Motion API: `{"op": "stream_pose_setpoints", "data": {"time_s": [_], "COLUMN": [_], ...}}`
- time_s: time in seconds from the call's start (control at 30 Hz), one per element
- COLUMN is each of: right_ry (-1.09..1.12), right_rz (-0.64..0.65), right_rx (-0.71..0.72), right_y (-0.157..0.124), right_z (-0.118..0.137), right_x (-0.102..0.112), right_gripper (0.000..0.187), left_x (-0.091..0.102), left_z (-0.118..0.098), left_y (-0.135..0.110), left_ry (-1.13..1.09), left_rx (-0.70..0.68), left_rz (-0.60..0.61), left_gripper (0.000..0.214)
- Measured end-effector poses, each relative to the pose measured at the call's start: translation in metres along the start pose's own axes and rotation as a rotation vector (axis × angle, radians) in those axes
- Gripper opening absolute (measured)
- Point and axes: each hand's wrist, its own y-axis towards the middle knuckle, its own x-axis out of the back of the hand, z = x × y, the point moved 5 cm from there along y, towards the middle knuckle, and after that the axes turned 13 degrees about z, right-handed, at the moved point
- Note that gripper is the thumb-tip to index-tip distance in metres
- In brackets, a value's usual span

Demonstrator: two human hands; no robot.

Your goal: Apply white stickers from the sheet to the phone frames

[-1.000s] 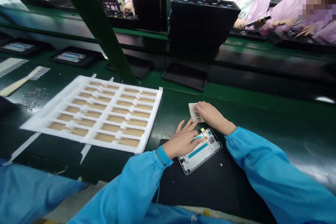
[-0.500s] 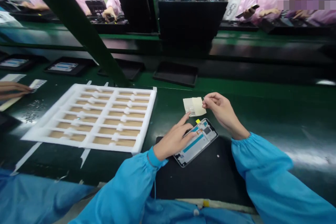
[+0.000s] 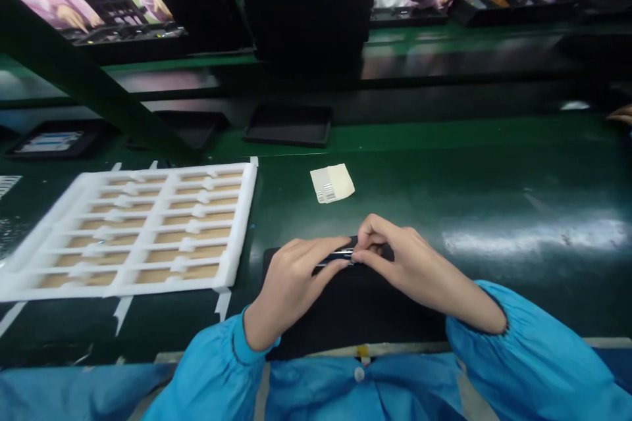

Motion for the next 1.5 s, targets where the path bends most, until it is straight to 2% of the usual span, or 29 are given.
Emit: {"op": "stream_pose_setpoints", "data": {"time_s": [0.13, 0.23, 0.3, 0.37, 0.63, 0.97, 1.23, 1.37, 1.5], "right_ry": [-0.011, -0.030, -0.097, -0.156, -0.176, -0.244, -0.266, -0.283, -0.407], "right_rz": [0.020, -0.077, -0.201, -0.298, -0.424, -0.429, -0.432, -0.434, -0.424], "right_rx": [0.003, 0.074, 0.136, 0.195, 0.385, 0.478, 0.486, 0.498, 0.498], "right_y": [-0.002, -0.008, -0.014, -0.020, -0.029, -0.030, -0.031, -0.032, -0.034], "right_z": [0.002, -0.002, -0.010, -0.018, -0.027, -0.030, -0.032, -0.032, -0.028], "right_x": [0.000, 0.001, 0.002, -0.001, -0.017, -0.019, -0.022, -0.024, -0.026], "right_gripper": [0.011, 0.007, 0.014, 0.013, 0.013, 0.018, 0.022, 0.025, 0.034], "left_x": [0.004, 0.004, 0.002, 0.000, 0.001, 0.005, 0.007, 0.007, 0.006], "left_z": [-0.004, -0.006, -0.006, -0.007, -0.010, -0.007, -0.015, -0.015, -0.014], "left_y": [-0.003, -0.003, -0.003, -0.003, 0.003, 0.007, 0.010, 0.012, 0.013], "left_ry": [-0.076, -0.069, -0.050, -0.036, -0.052, -0.099, 0.030, 0.011, 0.028], "left_rx": [-0.086, -0.083, -0.067, -0.054, 0.002, 0.037, 0.071, 0.057, 0.033], "left_rz": [-0.113, -0.171, -0.162, -0.136, -0.001, 0.090, 0.188, 0.191, 0.167], "left_gripper": [0.014, 0.010, 0.010, 0.010, 0.011, 0.009, 0.010, 0.010, 0.010]}}
